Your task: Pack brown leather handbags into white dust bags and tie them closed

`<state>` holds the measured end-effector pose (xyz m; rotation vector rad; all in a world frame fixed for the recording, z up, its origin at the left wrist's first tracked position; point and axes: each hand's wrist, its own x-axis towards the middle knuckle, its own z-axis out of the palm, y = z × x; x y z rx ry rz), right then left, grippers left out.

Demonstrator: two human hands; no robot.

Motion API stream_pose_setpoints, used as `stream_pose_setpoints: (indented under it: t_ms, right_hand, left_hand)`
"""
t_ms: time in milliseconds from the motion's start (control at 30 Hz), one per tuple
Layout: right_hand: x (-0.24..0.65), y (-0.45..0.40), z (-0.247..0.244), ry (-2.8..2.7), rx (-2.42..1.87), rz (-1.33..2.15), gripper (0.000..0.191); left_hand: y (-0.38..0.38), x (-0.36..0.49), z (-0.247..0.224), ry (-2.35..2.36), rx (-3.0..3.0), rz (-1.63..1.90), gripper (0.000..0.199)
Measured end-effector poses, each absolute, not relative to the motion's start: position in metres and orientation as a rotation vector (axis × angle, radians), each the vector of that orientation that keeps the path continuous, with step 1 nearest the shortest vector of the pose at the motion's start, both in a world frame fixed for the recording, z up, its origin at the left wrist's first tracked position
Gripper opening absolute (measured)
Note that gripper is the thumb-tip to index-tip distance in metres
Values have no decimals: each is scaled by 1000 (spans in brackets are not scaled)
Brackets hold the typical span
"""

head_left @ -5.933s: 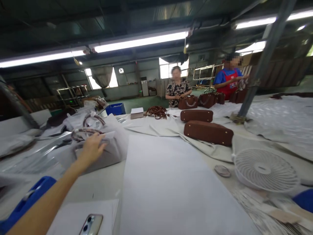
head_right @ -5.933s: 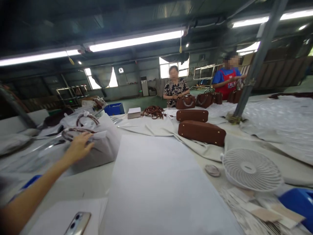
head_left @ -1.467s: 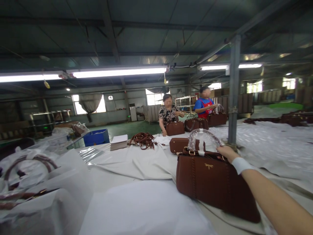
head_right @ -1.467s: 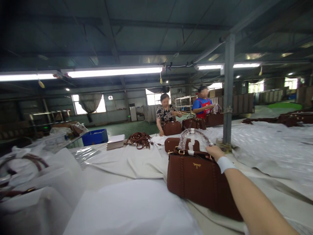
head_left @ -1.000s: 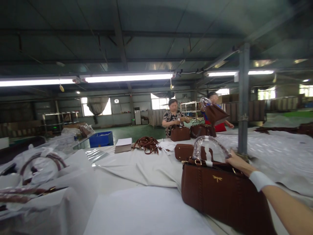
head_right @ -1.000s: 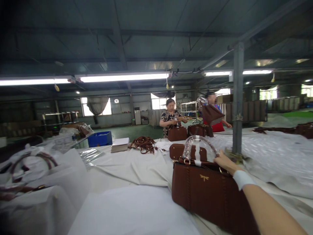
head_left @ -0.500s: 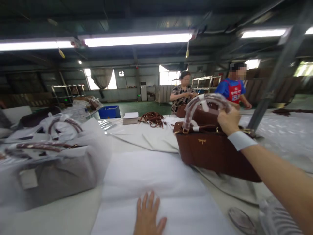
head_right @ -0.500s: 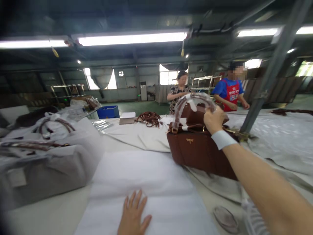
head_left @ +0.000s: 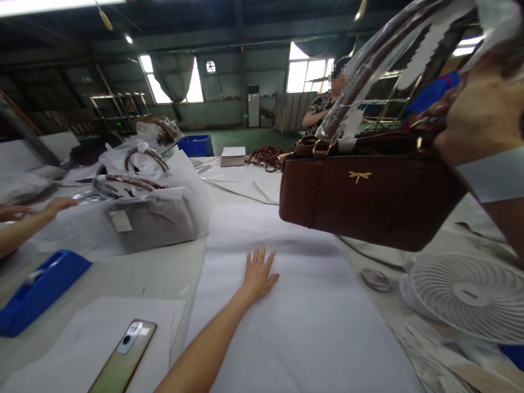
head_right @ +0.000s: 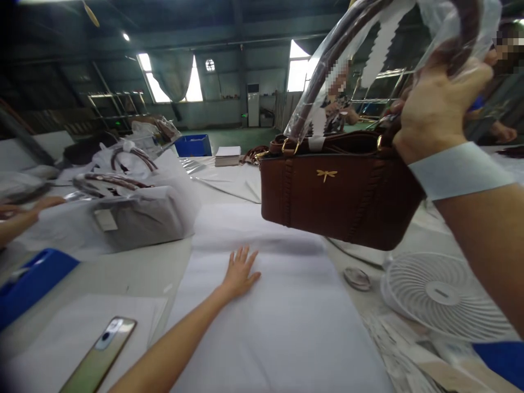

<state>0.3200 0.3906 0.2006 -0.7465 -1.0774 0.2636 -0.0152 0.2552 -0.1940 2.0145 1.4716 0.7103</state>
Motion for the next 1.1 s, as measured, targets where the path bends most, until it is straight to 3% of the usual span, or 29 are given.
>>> stream_pose_setpoints:
  t_ms: [100,267,467,633,800,967,1100]
  right_hand:
    - [275,352,177,-893,-848,201,22]
    - [213,299,133,-994,-787,594,30]
    - [180,267,82,-1113,-813,652,43]
    - [194,246,30,-1412,-1084,594,56]
    - [265,231,-20,-1594,-1388,280,82]
    - [275,222,-87,-1281,-1449,638,84]
    - [243,211,-117,-1144,-1296,705,77]
  left_hand:
    - [220,-37,-185,1543,1841,921,66]
    - [171,-90,-165,1677,1467,1258,82]
    - [171,-124,-107,1512,1289,1533,71]
    - [195,-106,-78,1392,1462,1446,75]
    - [206,-90,-80,1443,1536,1432,64]
    - [211,-79,-78,1451,1512,1523,50]
    - [213,-73,-77,1432,1418,1543,50]
